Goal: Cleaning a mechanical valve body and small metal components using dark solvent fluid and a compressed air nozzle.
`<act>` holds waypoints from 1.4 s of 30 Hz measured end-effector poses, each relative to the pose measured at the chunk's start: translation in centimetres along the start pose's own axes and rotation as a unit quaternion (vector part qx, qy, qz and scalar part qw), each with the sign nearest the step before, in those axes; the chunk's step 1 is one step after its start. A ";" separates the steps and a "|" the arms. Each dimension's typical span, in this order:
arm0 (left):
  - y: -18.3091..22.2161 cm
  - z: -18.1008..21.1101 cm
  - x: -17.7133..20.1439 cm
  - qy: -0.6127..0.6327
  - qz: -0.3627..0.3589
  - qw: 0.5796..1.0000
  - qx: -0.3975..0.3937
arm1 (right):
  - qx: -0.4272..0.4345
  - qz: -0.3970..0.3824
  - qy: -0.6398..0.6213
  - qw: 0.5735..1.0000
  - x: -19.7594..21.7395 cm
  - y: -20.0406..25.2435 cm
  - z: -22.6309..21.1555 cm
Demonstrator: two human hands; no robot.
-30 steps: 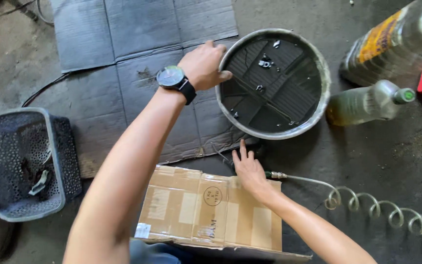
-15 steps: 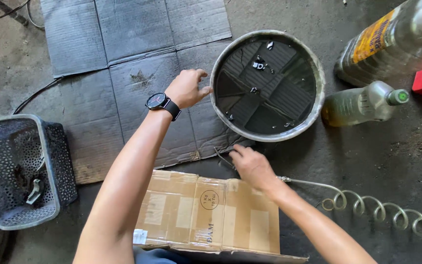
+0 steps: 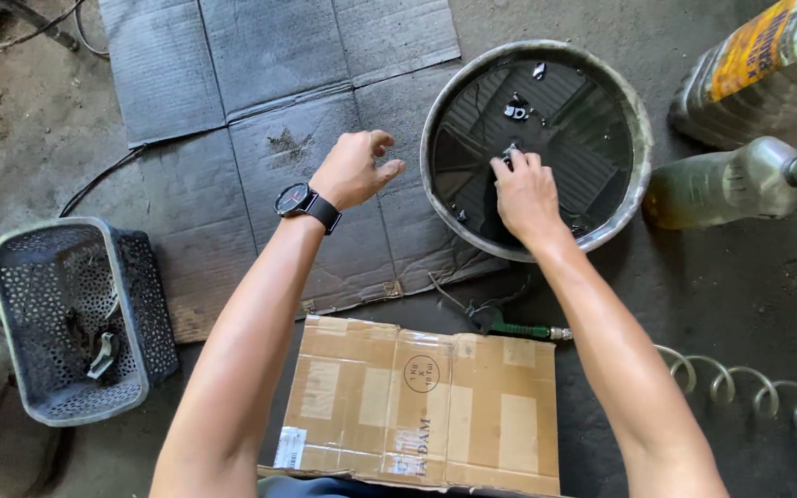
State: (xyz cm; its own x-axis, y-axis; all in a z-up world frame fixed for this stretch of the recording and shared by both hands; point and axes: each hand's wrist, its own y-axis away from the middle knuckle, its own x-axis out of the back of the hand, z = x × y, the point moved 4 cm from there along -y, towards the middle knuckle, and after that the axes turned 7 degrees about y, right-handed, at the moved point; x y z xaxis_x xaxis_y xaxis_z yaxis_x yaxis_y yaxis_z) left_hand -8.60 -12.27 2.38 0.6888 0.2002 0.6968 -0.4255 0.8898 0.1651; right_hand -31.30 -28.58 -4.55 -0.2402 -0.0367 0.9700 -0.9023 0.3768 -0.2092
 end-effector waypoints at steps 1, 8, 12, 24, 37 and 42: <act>0.0 -0.2 0.1 0.000 0.000 1.000 0.001 | 0.000 0.000 -0.001 1.000 -0.2 0.2 -0.1; -0.8 0.7 -0.8 0.022 0.006 1.000 -0.019 | -0.076 -0.019 -0.099 0.992 0.9 0.7 0.7; -1.8 4.1 -2.2 0.038 0.005 0.999 -0.033 | -0.123 -0.009 -0.154 0.980 -0.2 0.7 2.7; -3.4 4.6 -18.1 0.500 0.046 0.815 0.290 | -0.330 0.020 -0.486 0.809 -0.3 4.2 2.0; -2.8 2.8 -21.9 0.690 0.120 0.683 0.209 | -0.194 0.049 -0.236 0.951 2.4 -2.2 6.9; -2.7 3.3 -21.8 0.607 0.144 0.762 0.171 | -0.086 0.050 -0.079 0.992 -0.3 -6.3 5.6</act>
State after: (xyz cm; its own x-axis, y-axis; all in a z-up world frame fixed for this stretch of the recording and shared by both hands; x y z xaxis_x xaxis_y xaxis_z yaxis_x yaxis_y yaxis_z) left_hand -24.38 -20.43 -10.91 0.4849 0.7840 -0.3877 -0.6475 0.6197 0.4435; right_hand -27.57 -36.09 -4.23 -0.3915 -0.1305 0.9109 -0.7998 0.5378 -0.2667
